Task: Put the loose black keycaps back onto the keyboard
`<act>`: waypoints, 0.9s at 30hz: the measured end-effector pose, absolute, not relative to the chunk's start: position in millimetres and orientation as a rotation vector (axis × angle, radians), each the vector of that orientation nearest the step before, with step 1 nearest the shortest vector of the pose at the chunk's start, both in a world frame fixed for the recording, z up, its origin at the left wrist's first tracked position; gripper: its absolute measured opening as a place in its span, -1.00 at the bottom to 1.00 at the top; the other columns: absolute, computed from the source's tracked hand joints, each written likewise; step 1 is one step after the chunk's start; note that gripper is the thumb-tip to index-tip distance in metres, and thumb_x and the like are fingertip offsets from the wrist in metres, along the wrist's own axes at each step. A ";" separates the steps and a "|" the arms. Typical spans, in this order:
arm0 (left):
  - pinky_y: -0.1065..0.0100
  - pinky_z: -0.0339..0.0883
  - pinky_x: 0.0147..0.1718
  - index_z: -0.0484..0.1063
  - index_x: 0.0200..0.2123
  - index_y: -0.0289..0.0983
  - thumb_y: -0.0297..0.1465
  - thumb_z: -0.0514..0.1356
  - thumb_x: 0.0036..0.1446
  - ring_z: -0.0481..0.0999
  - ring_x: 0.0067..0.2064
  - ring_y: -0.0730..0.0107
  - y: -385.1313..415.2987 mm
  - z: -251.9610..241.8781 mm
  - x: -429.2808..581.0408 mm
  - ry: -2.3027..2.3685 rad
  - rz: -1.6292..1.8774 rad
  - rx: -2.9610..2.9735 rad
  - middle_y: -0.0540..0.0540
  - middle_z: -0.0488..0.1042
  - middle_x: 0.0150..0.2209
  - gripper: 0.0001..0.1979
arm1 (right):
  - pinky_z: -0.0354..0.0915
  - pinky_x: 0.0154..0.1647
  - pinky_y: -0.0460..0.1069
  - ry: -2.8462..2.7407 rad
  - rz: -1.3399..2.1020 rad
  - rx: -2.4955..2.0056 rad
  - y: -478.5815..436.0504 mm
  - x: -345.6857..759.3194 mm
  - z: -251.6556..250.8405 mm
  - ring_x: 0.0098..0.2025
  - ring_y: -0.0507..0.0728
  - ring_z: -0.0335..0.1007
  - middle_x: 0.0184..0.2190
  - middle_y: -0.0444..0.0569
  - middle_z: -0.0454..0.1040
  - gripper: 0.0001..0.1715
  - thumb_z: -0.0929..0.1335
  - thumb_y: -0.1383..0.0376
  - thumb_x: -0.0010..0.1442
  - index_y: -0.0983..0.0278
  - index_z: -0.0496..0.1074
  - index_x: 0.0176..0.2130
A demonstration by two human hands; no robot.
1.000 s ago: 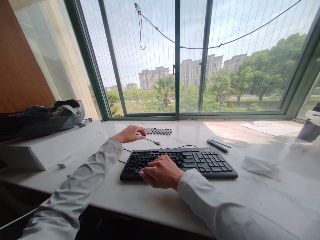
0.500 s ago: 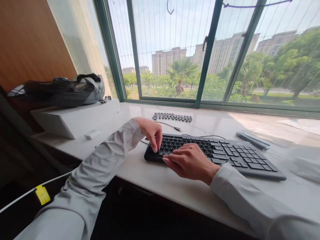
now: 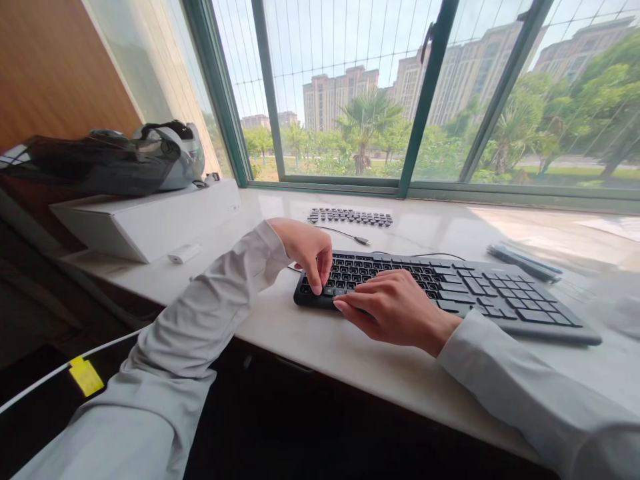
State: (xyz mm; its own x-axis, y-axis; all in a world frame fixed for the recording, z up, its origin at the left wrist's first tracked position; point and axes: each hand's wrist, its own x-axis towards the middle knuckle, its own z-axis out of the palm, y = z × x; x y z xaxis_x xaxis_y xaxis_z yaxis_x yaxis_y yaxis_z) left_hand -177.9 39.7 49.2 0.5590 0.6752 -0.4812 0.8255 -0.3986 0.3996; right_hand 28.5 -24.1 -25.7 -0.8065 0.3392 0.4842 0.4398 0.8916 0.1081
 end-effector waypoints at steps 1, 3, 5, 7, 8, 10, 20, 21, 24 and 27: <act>0.46 0.08 -0.61 0.61 -0.48 -0.18 -0.25 0.42 -0.39 0.25 -0.61 0.58 39.3 49.2 -177.6 1.206 -0.340 2.199 0.04 0.53 -0.53 -0.72 | -0.09 -0.47 -0.04 -2.598 -0.295 -0.570 -24.1 28.5 -25.7 -0.59 -0.06 0.21 -0.63 -0.12 0.43 -0.46 0.14 0.17 0.32 0.24 0.51 -0.50; 0.45 0.09 -0.60 0.60 -0.45 -0.18 -0.21 0.42 -0.37 0.25 -0.60 0.57 39.2 48.9 -177.4 1.212 -0.377 2.222 0.03 0.54 -0.50 -0.70 | -0.10 -0.46 -0.04 -2.606 -0.280 -0.576 -24.0 28.8 -25.9 -0.58 -0.06 0.22 -0.61 -0.11 0.45 -0.47 0.13 0.17 0.32 0.24 0.52 -0.47; 0.45 0.09 -0.59 0.60 -0.44 -0.19 -0.19 0.41 -0.35 0.25 -0.59 0.57 40.0 48.1 -177.7 1.211 -0.401 2.232 0.02 0.55 -0.48 -0.68 | -0.10 -0.45 -0.04 -2.606 -0.256 -0.573 -23.8 29.3 -26.5 -0.56 -0.05 0.25 -0.56 -0.11 0.50 -0.51 0.13 0.17 0.32 0.20 0.55 -0.37; 0.44 0.08 -0.59 0.59 -0.45 -0.19 -0.19 0.41 -0.34 0.25 -0.59 0.57 41.4 46.8 -178.3 1.208 -0.404 2.228 0.02 0.54 -0.49 -0.69 | -0.10 -0.45 -0.04 -2.602 -0.233 -0.573 -23.6 29.9 -27.3 -0.54 -0.04 0.28 -0.51 -0.12 0.53 -0.57 0.14 0.18 0.32 0.15 0.54 -0.21; 0.44 0.08 -0.59 0.59 -0.46 -0.19 -0.19 0.41 -0.34 0.25 -0.60 0.57 42.3 46.1 -178.7 1.206 -0.403 2.224 0.02 0.53 -0.50 -0.70 | -0.10 -0.45 -0.04 -2.604 -0.227 -0.582 -23.7 30.1 -27.6 -0.54 -0.03 0.29 -0.50 -0.12 0.54 -0.60 0.14 0.18 0.32 0.12 0.52 -0.13; 0.44 0.07 -0.61 0.58 -0.47 -0.20 -0.19 0.41 -0.33 0.25 -0.60 0.56 44.0 44.7 -179.1 1.196 -0.409 2.219 0.02 0.51 -0.53 -0.71 | -0.12 -0.46 -0.04 -2.623 -0.230 -0.628 -23.9 30.2 -27.8 -0.55 -0.03 0.29 -0.49 -0.12 0.55 -0.62 0.16 0.17 0.31 0.08 0.46 -0.02; 0.46 0.05 -0.65 0.54 -0.51 -0.25 -0.21 0.43 -0.35 0.22 -0.63 0.59 51.0 36.6 -179.7 1.131 -0.412 2.153 0.03 0.44 -0.60 -0.70 | -0.20 -0.49 -0.04 -2.748 -0.216 -0.784 -24.5 29.0 -25.2 -0.52 -0.02 0.34 -0.39 -0.13 0.56 -0.57 0.17 0.14 0.30 -0.02 0.28 0.14; 0.46 0.04 -0.65 0.53 -0.51 -0.25 -0.21 0.43 -0.35 0.22 -0.63 0.59 51.2 36.2 -179.5 1.121 -0.416 2.153 0.04 0.43 -0.61 -0.69 | -0.21 -0.49 -0.04 -2.754 -0.215 -0.787 -24.7 29.1 -24.6 -0.52 -0.02 0.34 -0.39 -0.13 0.56 -0.57 0.17 0.14 0.30 -0.03 0.27 0.14; 0.47 0.05 -0.63 0.50 -0.49 -0.27 -0.19 0.43 -0.35 0.22 -0.62 0.59 51.4 35.5 -178.6 1.106 -0.458 2.160 0.05 0.41 -0.61 -0.66 | -0.21 -0.49 -0.04 -2.773 -0.205 -0.790 -25.8 29.2 -22.4 -0.50 -0.02 0.35 -0.37 -0.12 0.56 -0.55 0.16 0.15 0.31 -0.03 0.24 0.16; 0.46 0.06 -0.62 0.47 -0.49 -0.27 -0.18 0.42 -0.34 0.22 -0.60 0.58 52.0 35.1 -177.6 1.125 -0.484 2.159 0.06 0.41 -0.59 -0.64 | -0.23 -0.49 -0.03 -2.778 -0.186 -0.797 -26.8 28.9 -21.0 -0.47 0.00 0.39 -0.35 -0.12 0.56 -0.55 0.15 0.16 0.31 -0.04 0.23 0.16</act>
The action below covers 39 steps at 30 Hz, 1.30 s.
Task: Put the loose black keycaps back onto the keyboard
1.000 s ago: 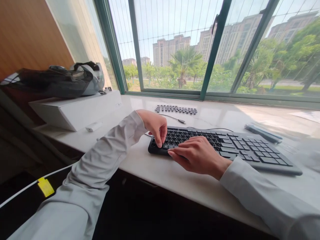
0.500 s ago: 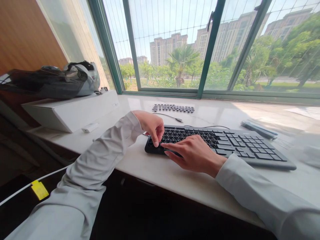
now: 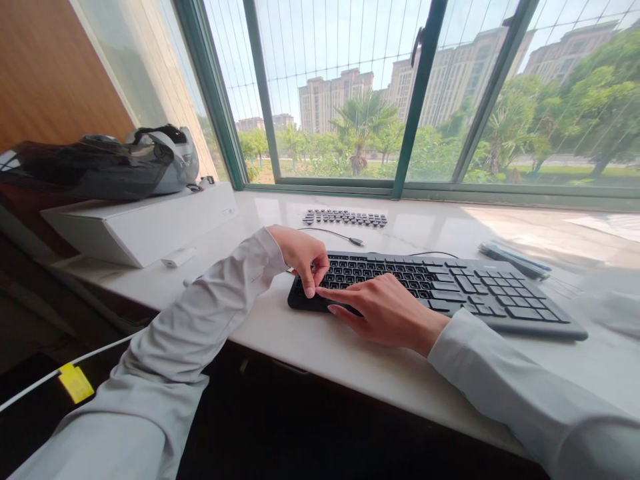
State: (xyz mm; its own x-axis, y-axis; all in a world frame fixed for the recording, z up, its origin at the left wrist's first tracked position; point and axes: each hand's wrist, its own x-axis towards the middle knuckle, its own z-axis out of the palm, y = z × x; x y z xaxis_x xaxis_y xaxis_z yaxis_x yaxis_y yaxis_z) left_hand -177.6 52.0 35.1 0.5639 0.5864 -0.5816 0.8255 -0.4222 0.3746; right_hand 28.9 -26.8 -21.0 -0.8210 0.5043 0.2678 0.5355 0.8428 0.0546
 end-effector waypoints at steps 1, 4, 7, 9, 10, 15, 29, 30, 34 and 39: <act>0.46 0.07 -0.61 0.46 -0.49 -0.27 -0.18 0.43 -0.35 0.23 -0.60 0.58 52.2 34.9 -177.3 1.131 -0.488 2.153 0.06 0.41 -0.59 -0.63 | -0.23 -0.49 -0.03 -2.778 -0.179 -0.800 -26.9 28.7 -20.8 -0.46 0.00 0.39 -0.34 -0.12 0.56 -0.55 0.16 0.16 0.31 -0.04 0.24 0.16; 0.45 0.07 -0.61 0.42 -0.50 -0.28 -0.21 0.43 -0.36 0.24 -0.59 0.56 52.6 34.2 -176.5 1.132 -0.481 2.134 0.07 0.39 -0.59 -0.63 | -0.24 -0.50 -0.03 -2.784 -0.168 -0.799 -26.8 28.5 -21.2 -0.46 -0.01 0.39 -0.33 -0.12 0.56 -0.55 0.16 0.18 0.31 -0.03 0.24 0.16; 0.44 0.06 -0.61 0.38 -0.52 -0.28 -0.24 0.43 -0.37 0.23 -0.59 0.55 52.2 33.9 -175.8 1.126 -0.461 2.126 0.09 0.34 -0.63 -0.63 | -0.24 -0.49 -0.03 -2.788 -0.187 -0.788 -26.2 28.3 -22.2 -0.48 -0.02 0.36 -0.36 -0.12 0.56 -0.56 0.15 0.19 0.32 -0.03 0.24 0.16; 0.44 0.07 -0.60 0.36 -0.54 -0.28 -0.24 0.44 -0.38 0.23 -0.59 0.54 51.7 34.0 -175.3 1.122 -0.455 2.120 0.10 0.33 -0.63 -0.63 | -0.24 -0.49 -0.03 -2.783 -0.208 -0.783 -25.9 28.1 -23.1 -0.51 -0.03 0.33 -0.40 -0.12 0.55 -0.56 0.14 0.19 0.32 -0.01 0.25 0.16; 0.43 0.08 -0.60 0.36 -0.54 -0.28 -0.24 0.44 -0.38 0.24 -0.59 0.54 51.5 34.1 -175.2 1.122 -0.455 2.118 0.10 0.34 -0.63 -0.62 | -0.25 -0.49 -0.02 -2.778 -0.217 -0.780 -25.8 28.0 -23.4 -0.52 -0.03 0.32 -0.42 -0.12 0.54 -0.56 0.14 0.20 0.32 0.00 0.26 0.16; 0.43 0.07 -0.61 0.36 -0.55 -0.28 -0.25 0.43 -0.37 0.23 -0.60 0.54 51.1 33.9 -174.5 1.153 -0.463 2.147 0.10 0.32 -0.65 -0.63 | -0.28 -0.48 -0.02 -2.756 -0.234 -0.758 -25.8 27.2 -24.9 -0.54 -0.03 0.30 -0.45 -0.14 0.53 -0.55 0.14 0.22 0.32 -0.02 0.25 0.16; 0.41 0.09 -0.59 0.36 -0.56 -0.27 -0.23 0.45 -0.43 0.25 -0.59 0.51 51.0 34.3 -173.1 1.206 -0.487 2.168 0.10 0.33 -0.65 -0.61 | -0.27 -0.50 -0.01 -2.778 -0.241 -0.777 -29.2 27.3 -20.8 -0.54 -0.03 0.29 -0.44 -0.13 0.53 -0.57 0.11 0.20 0.34 0.00 0.25 0.15; 0.41 0.09 -0.59 0.36 -0.56 -0.27 -0.23 0.45 -0.43 0.25 -0.59 0.51 50.0 35.0 -172.8 1.214 -0.489 2.175 0.09 0.33 -0.65 -0.61 | -0.27 -0.49 -0.01 -2.781 -0.241 -0.783 -29.3 27.3 -20.7 -0.55 -0.03 0.28 -0.44 -0.13 0.52 -0.57 0.11 0.20 0.34 0.00 0.25 0.15; 0.41 0.10 -0.57 0.37 -0.54 -0.27 -0.22 0.44 -0.42 0.26 -0.58 0.50 44.0 38.2 -170.8 1.259 -0.486 2.197 0.09 0.34 -0.64 -0.61 | -0.24 -0.49 -0.02 -2.790 -0.219 -0.798 -28.7 27.3 -21.0 -0.55 -0.04 0.25 -0.44 -0.14 0.52 -0.56 0.10 0.19 0.35 -0.05 0.24 0.16; 0.40 0.11 -0.55 0.37 -0.55 -0.27 -0.22 0.44 -0.41 0.29 -0.57 0.48 41.4 37.9 -168.7 1.248 -0.512 2.251 0.08 0.35 -0.64 -0.62 | -0.22 -0.48 -0.03 -2.804 -0.205 -0.791 -27.6 27.0 -21.2 -0.53 -0.04 0.27 -0.43 -0.13 0.52 -0.56 0.10 0.19 0.35 -0.05 0.24 0.16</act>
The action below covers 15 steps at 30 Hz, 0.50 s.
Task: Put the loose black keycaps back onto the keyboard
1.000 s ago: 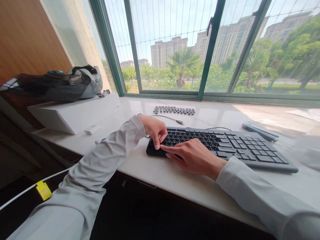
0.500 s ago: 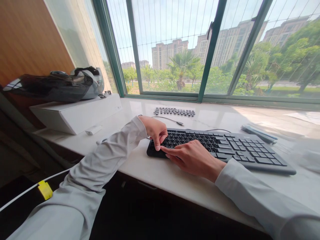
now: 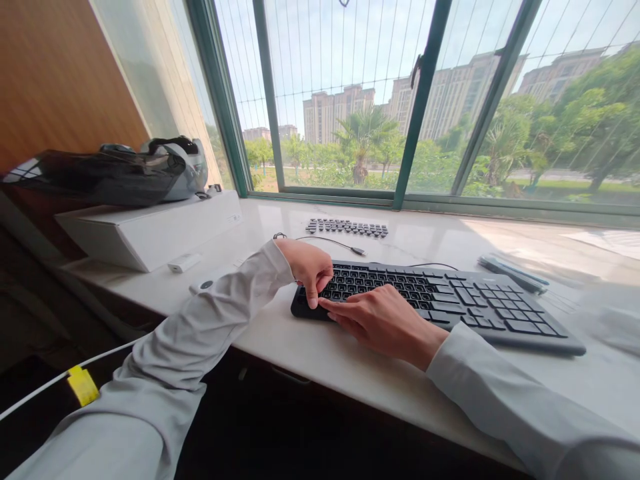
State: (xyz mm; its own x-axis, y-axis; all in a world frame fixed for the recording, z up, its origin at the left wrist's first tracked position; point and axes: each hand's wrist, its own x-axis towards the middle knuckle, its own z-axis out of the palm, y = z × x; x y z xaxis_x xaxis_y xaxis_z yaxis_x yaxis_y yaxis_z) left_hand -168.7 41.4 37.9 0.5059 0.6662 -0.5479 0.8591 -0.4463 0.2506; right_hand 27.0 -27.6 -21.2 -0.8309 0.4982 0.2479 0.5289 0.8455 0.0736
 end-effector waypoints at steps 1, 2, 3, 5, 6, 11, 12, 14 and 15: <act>0.40 0.11 -0.55 0.37 -0.55 -0.27 -0.23 0.44 -0.41 0.29 -0.57 0.48 41.8 37.1 -168.6 1.241 -0.516 2.254 0.08 0.35 -0.65 -0.62 | -0.23 -0.48 -0.03 -2.801 -0.209 -0.797 -27.6 26.8 -21.2 -0.53 -0.04 0.28 -0.43 -0.13 0.52 -0.56 0.10 0.19 0.35 -0.05 0.24 0.16; 0.40 0.10 -0.56 0.37 -0.56 -0.27 -0.22 0.44 -0.41 0.29 -0.57 0.48 42.4 36.2 -168.5 1.231 -0.515 2.254 0.08 0.35 -0.65 -0.62 | -0.23 -0.49 -0.03 -2.797 -0.213 -0.801 -27.7 26.6 -21.1 -0.53 -0.04 0.27 -0.43 -0.14 0.52 -0.57 0.10 0.19 0.35 -0.06 0.25 0.15; 0.40 0.10 -0.56 0.37 -0.56 -0.27 -0.22 0.43 -0.41 0.29 -0.57 0.48 43.0 35.3 -168.7 1.218 -0.508 2.254 0.08 0.35 -0.64 -0.63 | -0.23 -0.49 -0.03 -2.794 -0.217 -0.805 -27.9 26.3 -20.9 -0.54 -0.04 0.27 -0.43 -0.14 0.52 -0.57 0.10 0.19 0.35 -0.06 0.25 0.14; 0.41 0.08 -0.57 0.38 -0.56 -0.27 -0.22 0.43 -0.40 0.28 -0.57 0.49 44.3 33.8 -170.3 1.193 -0.484 2.251 0.08 0.35 -0.64 -0.63 | -0.23 -0.49 -0.03 -2.791 -0.223 -0.803 -28.2 26.0 -20.6 -0.54 -0.04 0.28 -0.43 -0.14 0.52 -0.57 0.10 0.19 0.35 -0.06 0.26 0.14; 0.41 0.07 -0.58 0.37 -0.56 -0.27 -0.21 0.43 -0.39 0.27 -0.57 0.49 45.1 33.6 -172.0 1.176 -0.470 2.246 0.08 0.34 -0.64 -0.63 | -0.24 -0.49 -0.03 -2.789 -0.226 -0.798 -28.4 26.0 -20.4 -0.55 -0.04 0.28 -0.44 -0.14 0.52 -0.57 0.10 0.19 0.35 -0.05 0.26 0.14; 0.45 0.02 -0.60 0.30 -0.57 -0.28 -0.18 0.42 -0.34 0.19 -0.59 0.56 56.5 40.0 -191.0 1.071 -0.241 2.226 0.11 0.27 -0.65 -0.60 | -0.23 -0.50 -0.02 -2.748 -0.232 -0.796 -27.8 27.6 -21.0 -0.56 -0.06 0.26 -0.46 -0.12 0.50 -0.56 0.10 0.20 0.34 0.02 0.28 0.14; 0.45 0.02 -0.59 0.30 -0.56 -0.29 -0.17 0.41 -0.33 0.18 -0.59 0.58 60.9 41.7 -196.3 1.085 -0.139 2.249 0.11 0.28 -0.64 -0.59 | -0.23 -0.50 -0.02 -2.730 -0.239 -0.805 -27.9 27.7 -21.1 -0.56 -0.06 0.24 -0.46 -0.12 0.49 -0.56 0.10 0.18 0.34 0.02 0.28 0.14; 0.45 0.05 -0.56 0.32 -0.53 -0.30 -0.13 0.39 -0.29 0.22 -0.57 0.58 71.6 43.0 -206.8 1.190 0.074 2.341 0.08 0.33 -0.59 -0.58 | -0.23 -0.51 -0.03 -2.692 -0.258 -0.825 -28.9 27.1 -20.9 -0.55 -0.06 0.22 -0.42 -0.11 0.47 -0.54 0.08 0.14 0.35 0.02 0.25 0.17; 0.45 0.09 -0.53 0.35 -0.50 -0.30 -0.10 0.37 -0.26 0.27 -0.54 0.57 77.5 41.9 -211.6 1.279 0.173 2.400 0.06 0.37 -0.55 -0.58 | -0.22 -0.51 -0.04 -2.680 -0.266 -0.831 -29.8 26.3 -20.7 -0.54 -0.06 0.21 -0.38 -0.10 0.47 -0.52 0.08 0.12 0.35 0.02 0.22 0.19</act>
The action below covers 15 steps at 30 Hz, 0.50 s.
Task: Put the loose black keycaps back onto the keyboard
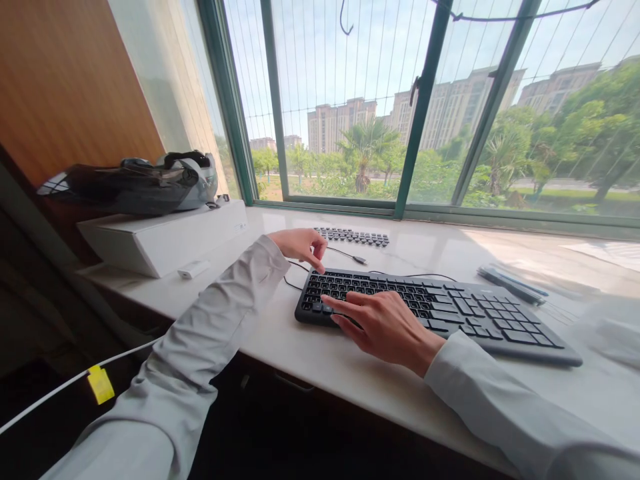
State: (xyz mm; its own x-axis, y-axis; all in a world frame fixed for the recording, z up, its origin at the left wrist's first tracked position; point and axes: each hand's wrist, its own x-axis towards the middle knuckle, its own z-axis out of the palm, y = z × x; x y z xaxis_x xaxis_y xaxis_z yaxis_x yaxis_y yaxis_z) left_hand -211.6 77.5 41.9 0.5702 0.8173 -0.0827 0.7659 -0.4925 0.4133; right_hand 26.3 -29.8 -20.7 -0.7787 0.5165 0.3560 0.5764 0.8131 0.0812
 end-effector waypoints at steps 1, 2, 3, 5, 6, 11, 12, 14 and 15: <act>0.45 0.13 -0.50 0.38 -0.46 -0.30 -0.08 0.35 -0.23 0.32 -0.50 0.54 83.6 39.5 -215.8 1.393 0.257 2.441 0.03 0.42 -0.50 -0.58 | -0.22 -0.52 -0.04 -2.677 -0.269 -0.833 -30.9 25.2 -20.4 -0.53 -0.06 0.21 -0.32 -0.08 0.46 -0.51 0.07 0.10 0.35 0.01 0.20 0.20; 0.45 0.16 -0.46 0.41 -0.43 -0.30 -0.08 0.34 -0.22 0.36 -0.46 0.51 89.7 35.8 -219.4 1.540 0.335 2.468 0.01 0.45 -0.45 -0.58 | -0.21 -0.52 -0.05 -2.683 -0.268 -0.830 -32.2 23.9 -20.1 -0.52 -0.06 0.21 -0.27 -0.07 0.45 -0.51 0.07 0.08 0.34 0.00 0.19 0.20; 0.45 0.19 -0.42 0.43 -0.41 -0.30 -0.08 0.33 -0.20 0.40 -0.40 0.47 95.4 31.1 -222.4 1.689 0.404 2.491 -0.02 0.47 -0.42 -0.59 | -0.21 -0.53 -0.05 -2.697 -0.262 -0.824 -33.4 22.5 -19.9 -0.51 -0.06 0.22 -0.23 -0.07 0.43 -0.51 0.07 0.07 0.34 -0.02 0.19 0.20; 0.43 0.22 -0.34 0.47 -0.35 -0.27 -0.09 0.29 -0.11 0.43 -0.31 0.40 105.6 20.2 -226.6 1.990 0.454 2.441 -0.05 0.50 -0.35 -0.63 | -0.21 -0.54 -0.06 -2.722 -0.248 -0.815 -35.8 20.2 -19.5 -0.49 -0.06 0.23 -0.22 -0.07 0.40 -0.53 0.07 0.07 0.34 -0.03 0.23 0.17; 0.42 0.24 -0.30 0.48 -0.30 -0.24 -0.11 0.26 -0.06 0.44 -0.26 0.37 109.8 14.6 -227.9 2.145 0.450 2.391 -0.06 0.52 -0.30 -0.65 | -0.21 -0.54 -0.05 -2.727 -0.241 -0.815 -36.8 19.4 -19.3 -0.48 -0.05 0.23 -0.22 -0.07 0.40 -0.54 0.07 0.07 0.34 -0.02 0.25 0.15; 0.25 0.28 -0.17 0.49 -0.17 -0.16 -0.25 0.08 0.14 0.46 -0.14 0.19 124.5 -7.7 -227.3 2.424 0.372 2.316 -0.14 0.51 -0.16 -0.74 | -0.19 -0.55 -0.05 -2.721 -0.199 -0.836 -40.0 19.4 -17.0 -0.46 -0.04 0.26 -0.22 -0.07 0.38 -0.55 0.07 0.09 0.34 0.02 0.28 0.11; 0.23 0.28 -0.16 0.49 -0.17 -0.16 -0.29 0.06 0.16 0.47 -0.13 0.17 126.6 -11.0 -226.3 2.430 0.351 2.331 -0.15 0.50 -0.15 -0.74 | -0.19 -0.55 -0.04 -2.724 -0.193 -0.834 -40.4 19.8 -16.5 -0.46 -0.04 0.27 -0.23 -0.07 0.39 -0.55 0.07 0.09 0.34 0.03 0.29 0.11; 0.20 0.28 -0.15 0.48 -0.15 -0.19 -0.35 0.01 0.18 0.47 -0.12 0.14 130.1 -16.8 -224.1 2.442 0.304 2.365 -0.18 0.49 -0.14 -0.72 | -0.18 -0.55 -0.04 -2.727 -0.192 -0.821 -40.8 20.6 -15.6 -0.47 -0.03 0.27 -0.24 -0.07 0.39 -0.55 0.07 0.09 0.34 0.04 0.29 0.11; 0.19 0.28 -0.15 0.48 -0.13 -0.20 -0.38 -0.01 0.19 0.47 -0.11 0.12 131.4 -19.3 -223.0 2.448 0.280 2.380 -0.21 0.48 -0.12 -0.70 | -0.18 -0.55 -0.04 -2.725 -0.197 -0.815 -40.8 21.0 -15.3 -0.47 -0.03 0.28 -0.24 -0.07 0.39 -0.55 0.07 0.08 0.33 0.04 0.29 0.11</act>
State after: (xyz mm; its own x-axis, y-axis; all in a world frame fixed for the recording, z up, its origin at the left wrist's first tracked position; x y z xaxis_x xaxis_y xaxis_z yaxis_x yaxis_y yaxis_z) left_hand -223.0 131.4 -19.3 -0.0141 0.9500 0.3119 0.9959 0.0411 -0.0803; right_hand 21.0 -40.8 -15.3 -0.7980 0.5151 0.3127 0.5547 0.8307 0.0472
